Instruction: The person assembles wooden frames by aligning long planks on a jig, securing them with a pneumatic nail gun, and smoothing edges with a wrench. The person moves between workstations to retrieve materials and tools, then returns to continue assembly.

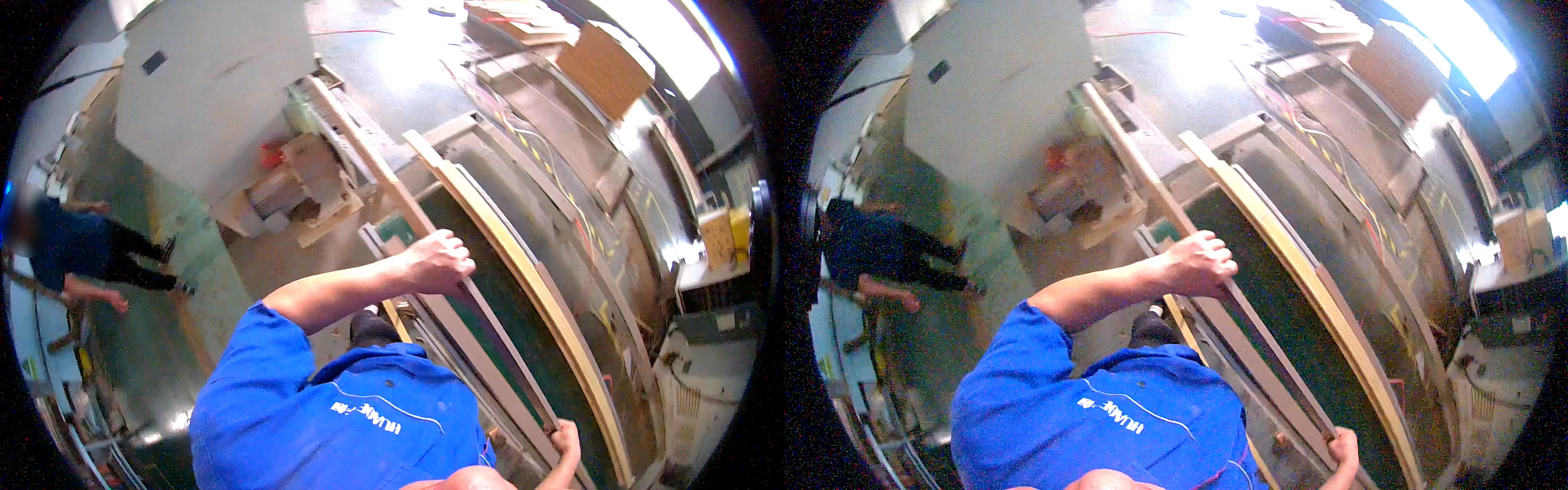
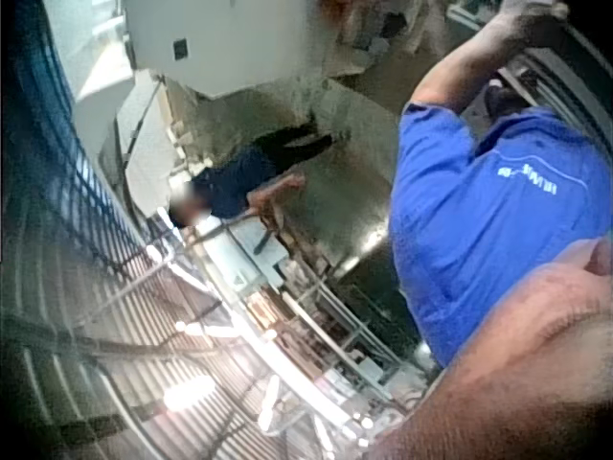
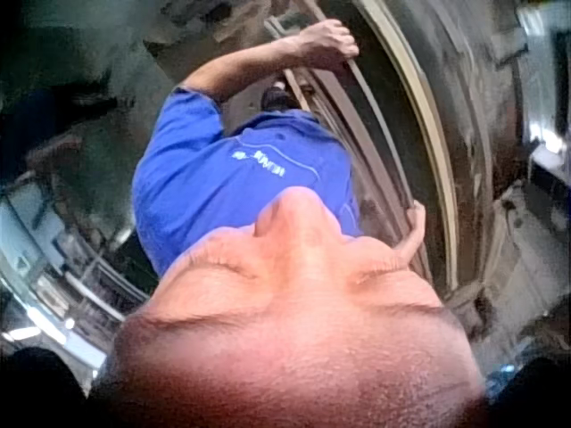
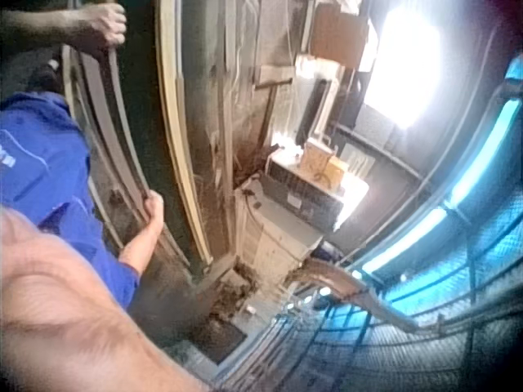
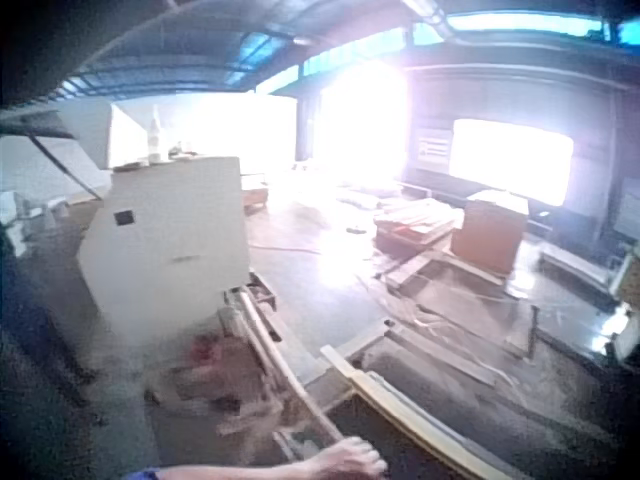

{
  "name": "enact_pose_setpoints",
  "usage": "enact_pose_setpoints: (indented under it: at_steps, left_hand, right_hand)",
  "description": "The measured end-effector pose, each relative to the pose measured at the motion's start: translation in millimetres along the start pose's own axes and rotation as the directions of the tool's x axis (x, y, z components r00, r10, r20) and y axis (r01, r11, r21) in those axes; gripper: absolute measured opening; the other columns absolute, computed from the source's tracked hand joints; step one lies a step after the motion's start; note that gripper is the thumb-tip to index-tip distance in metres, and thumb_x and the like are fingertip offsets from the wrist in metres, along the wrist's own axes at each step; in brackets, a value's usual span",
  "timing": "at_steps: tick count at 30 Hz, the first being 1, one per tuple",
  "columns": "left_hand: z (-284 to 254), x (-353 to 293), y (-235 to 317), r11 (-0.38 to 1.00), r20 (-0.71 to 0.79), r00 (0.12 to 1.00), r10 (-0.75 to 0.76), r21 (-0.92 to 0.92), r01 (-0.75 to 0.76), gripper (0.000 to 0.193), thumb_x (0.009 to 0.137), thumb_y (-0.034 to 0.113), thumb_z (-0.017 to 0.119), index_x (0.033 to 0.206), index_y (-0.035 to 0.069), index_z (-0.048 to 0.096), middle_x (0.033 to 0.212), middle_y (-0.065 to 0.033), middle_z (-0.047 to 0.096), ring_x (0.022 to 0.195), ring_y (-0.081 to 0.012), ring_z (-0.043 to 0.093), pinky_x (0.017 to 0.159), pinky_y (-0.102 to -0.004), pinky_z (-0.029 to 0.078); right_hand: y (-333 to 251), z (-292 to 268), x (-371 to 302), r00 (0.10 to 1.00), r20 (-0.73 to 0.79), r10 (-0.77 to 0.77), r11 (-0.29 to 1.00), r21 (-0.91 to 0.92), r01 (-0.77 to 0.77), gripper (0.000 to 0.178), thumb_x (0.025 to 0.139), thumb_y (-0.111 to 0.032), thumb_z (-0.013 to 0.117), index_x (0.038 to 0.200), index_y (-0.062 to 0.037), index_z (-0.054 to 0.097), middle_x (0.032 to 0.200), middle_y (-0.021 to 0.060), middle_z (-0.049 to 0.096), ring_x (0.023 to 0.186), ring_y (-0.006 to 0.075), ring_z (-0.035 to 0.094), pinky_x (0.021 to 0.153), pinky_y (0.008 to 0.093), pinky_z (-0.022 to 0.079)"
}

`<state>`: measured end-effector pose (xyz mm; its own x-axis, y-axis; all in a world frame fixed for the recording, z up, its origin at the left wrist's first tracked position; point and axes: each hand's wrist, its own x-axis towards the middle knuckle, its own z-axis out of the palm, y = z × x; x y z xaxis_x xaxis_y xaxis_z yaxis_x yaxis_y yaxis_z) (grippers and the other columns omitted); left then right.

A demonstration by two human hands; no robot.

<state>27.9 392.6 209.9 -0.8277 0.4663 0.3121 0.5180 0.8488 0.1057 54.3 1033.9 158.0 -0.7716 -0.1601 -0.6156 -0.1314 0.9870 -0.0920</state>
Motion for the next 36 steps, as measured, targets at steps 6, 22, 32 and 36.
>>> enact_pose_setpoints:
  at_steps: [6, 22, 32, 36]
  left_hand:
    - [-6.4, 19.5, 2.6, 0.976, 0.005, 1.0, 0.022, -0.217, -0.021, 0.033, 0.077, 0.037, 0.077, 0.082, 0.011, 0.058, 0.08, -0.0098, 0.058, 0.08, -0.0335, 0.059, 0.072, -0.0465, 0.049]
    - [34.2, -14.6, -97.2, 0.941, 0.28, 0.943, -0.181, -0.229, 0.248, 0.051, 0.055, 0.021, 0.091, 0.086, 0.01, 0.052, 0.076, -0.0097, 0.055, 0.072, -0.0327, 0.058, 0.066, -0.0431, 0.047]
    - [68.0, 66.5, -82.2, 0.955, 0.251, 0.942, -0.223, -0.136, 0.262, 0.06, 0.054, 0.028, 0.095, 0.097, 0.01, 0.056, 0.089, -0.0106, 0.064, 0.084, -0.033, 0.062, 0.075, -0.0453, 0.051]
    - [66.9, 102.1, -55.2, 0.949, 0.261, 0.945, -0.195, -0.192, 0.249, 0.059, 0.054, 0.025, 0.095, 0.093, 0.008, 0.054, 0.086, -0.0113, 0.061, 0.082, -0.0336, 0.06, 0.073, -0.0458, 0.049]
  right_hand:
    - [-51.0, -24.4, -45.9, 0.999, -0.031, 0.012, 0.997, -0.07, -0.015, 0.014, 0.084, -0.015, 0.062, 0.09, -0.0027, 0.066, 0.094, 0.0218, 0.069, 0.09, 0.0405, 0.067, 0.077, 0.0495, 0.054]
    - [-95.4, -7.7, 39.3, 0.633, -0.768, 0.094, 0.962, -0.094, -0.256, 0.023, 0.085, -0.008, 0.058, 0.108, -0.0123, 0.061, 0.113, 0.0089, 0.064, 0.12, 0.0289, 0.056, 0.107, 0.0444, 0.04]
    - [-32.5, -39.3, 113.3, 0.646, -0.73, 0.221, 0.926, -0.051, -0.374, 0.024, 0.088, -0.014, 0.063, 0.112, -0.0126, 0.065, 0.121, 0.0089, 0.065, 0.121, 0.0273, 0.059, 0.104, 0.0453, 0.045]
    - [-7.0, -37.0, 117.8, 0.637, -0.72, 0.275, 0.92, 0.004, -0.392, 0.022, 0.091, -0.016, 0.061, 0.112, -0.0122, 0.065, 0.122, 0.0083, 0.064, 0.122, 0.0268, 0.057, 0.105, 0.0458, 0.045]
